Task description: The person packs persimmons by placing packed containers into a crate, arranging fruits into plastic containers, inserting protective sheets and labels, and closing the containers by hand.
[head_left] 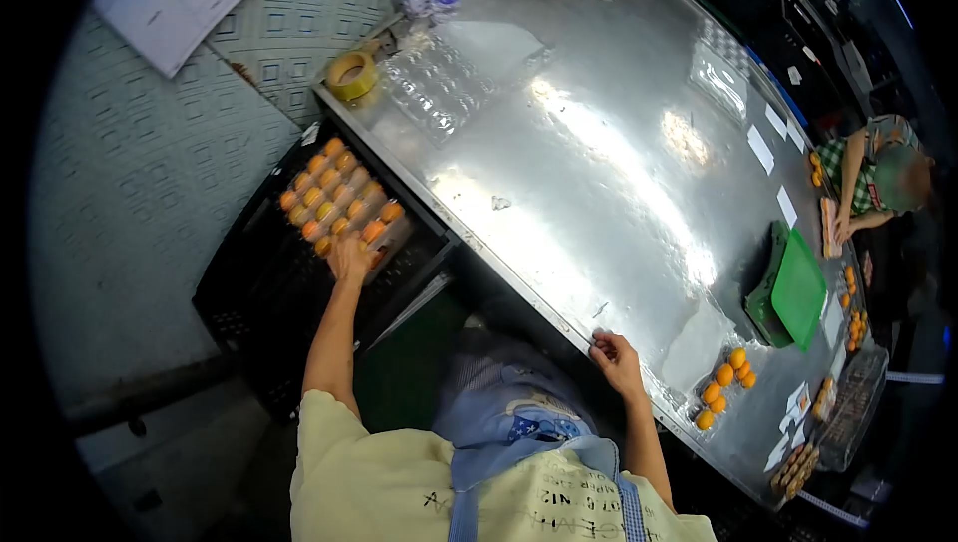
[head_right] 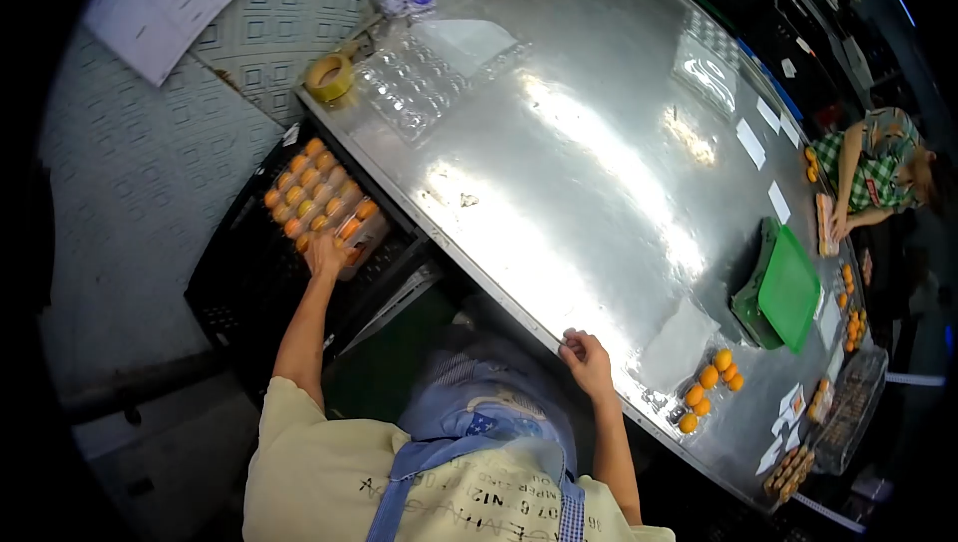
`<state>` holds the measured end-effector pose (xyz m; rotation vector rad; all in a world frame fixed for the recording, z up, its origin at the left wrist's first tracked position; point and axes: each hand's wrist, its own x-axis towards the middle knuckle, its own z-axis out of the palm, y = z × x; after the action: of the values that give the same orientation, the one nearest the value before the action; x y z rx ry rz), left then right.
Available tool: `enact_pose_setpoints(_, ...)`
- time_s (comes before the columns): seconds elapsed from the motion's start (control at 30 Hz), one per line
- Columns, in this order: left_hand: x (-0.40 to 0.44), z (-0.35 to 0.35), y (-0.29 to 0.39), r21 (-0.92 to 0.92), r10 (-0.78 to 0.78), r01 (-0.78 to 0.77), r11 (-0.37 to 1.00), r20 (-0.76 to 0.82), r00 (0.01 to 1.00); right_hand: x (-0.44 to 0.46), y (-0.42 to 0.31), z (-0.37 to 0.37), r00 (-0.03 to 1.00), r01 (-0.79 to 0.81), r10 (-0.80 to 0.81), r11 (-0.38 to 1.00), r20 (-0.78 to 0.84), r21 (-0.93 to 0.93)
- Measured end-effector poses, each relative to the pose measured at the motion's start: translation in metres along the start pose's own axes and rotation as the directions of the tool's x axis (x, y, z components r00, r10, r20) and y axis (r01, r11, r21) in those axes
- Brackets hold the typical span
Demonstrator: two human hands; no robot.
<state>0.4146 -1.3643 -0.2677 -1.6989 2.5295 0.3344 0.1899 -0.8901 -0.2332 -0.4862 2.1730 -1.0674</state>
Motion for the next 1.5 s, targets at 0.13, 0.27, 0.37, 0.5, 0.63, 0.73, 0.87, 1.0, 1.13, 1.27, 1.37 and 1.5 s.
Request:
enact_pose_setpoints(0.13,0.005,0.044,-0.023,0.156,0.21,-0.177,0.972,-0.228,0.951,-0.005,0.004,0.01,0.994,-0.018,0.018,1.0,-0.104,0.007)
enact_pose_setpoints(0.27,-0.012,0.02,-0.014,0.115,0.152,-0.128,0.985,-0.231,0.961,0.001,0.002,0.016,0.981,-0.073,0.08,0.996,-0.178,0.048)
enact_pose_setpoints(0.37,-0.009,0.018,-0.021,0.158,0.067,-0.042,0.987,-0.158,0.985,0.004,0.004,0.017,0.97,-0.114,0.105,0.993,-0.219,-0.028)
enact_pose_setpoints(0.5,0.004,0.048,-0.038,0.238,0.094,-0.057,0.97,-0.149,0.984,0.01,-0.002,0.016,0.957,-0.175,0.142,0.978,-0.251,-0.115)
enact_pose_setpoints(0.63,-0.002,0.038,-0.033,0.215,0.075,-0.052,0.975,-0.103,0.992,0.009,0.003,0.016,0.967,-0.154,0.136,0.986,-0.215,-0.065)
enact_pose_setpoints(0.73,-0.008,0.02,-0.022,0.258,0.002,-0.009,0.966,0.026,1.0,-0.002,0.006,0.007,0.982,-0.049,0.042,0.998,-0.184,-0.033)
enact_pose_setpoints(0.87,-0.032,0.005,0.005,0.049,-0.126,0.136,0.99,-0.161,0.979,-0.038,0.007,-0.026,0.939,0.182,-0.239,0.955,-0.246,-0.234)
enact_pose_setpoints(1.0,-0.086,-0.006,0.069,-0.224,-0.009,-0.18,0.958,-0.65,0.76,-0.116,0.043,-0.071,0.908,0.178,-0.248,0.958,-0.339,-0.225)
enact_pose_setpoints(1.13,-0.225,-0.002,0.216,-0.353,0.128,-0.571,0.742,-0.761,0.636,-0.224,0.119,-0.117,0.88,0.174,-0.28,0.942,-0.384,-0.288)
enact_pose_setpoints(1.27,-0.337,0.051,0.311,-0.598,0.338,-0.692,0.404,-0.605,0.72,-0.319,0.19,-0.148,0.888,0.089,-0.21,0.952,-0.409,-0.294)
enact_pose_setpoints(1.37,-0.422,0.076,0.378,-0.682,0.478,-0.688,0.248,-0.532,0.699,-0.378,0.236,-0.17,0.879,-0.029,-0.106,0.961,-0.465,-0.275)
enact_pose_setpoints(1.5,-0.494,0.079,0.436,-0.725,0.63,-0.672,0.153,-0.453,0.631,-0.42,0.263,-0.212,0.829,-0.088,-0.032,0.978,-0.558,-0.187)
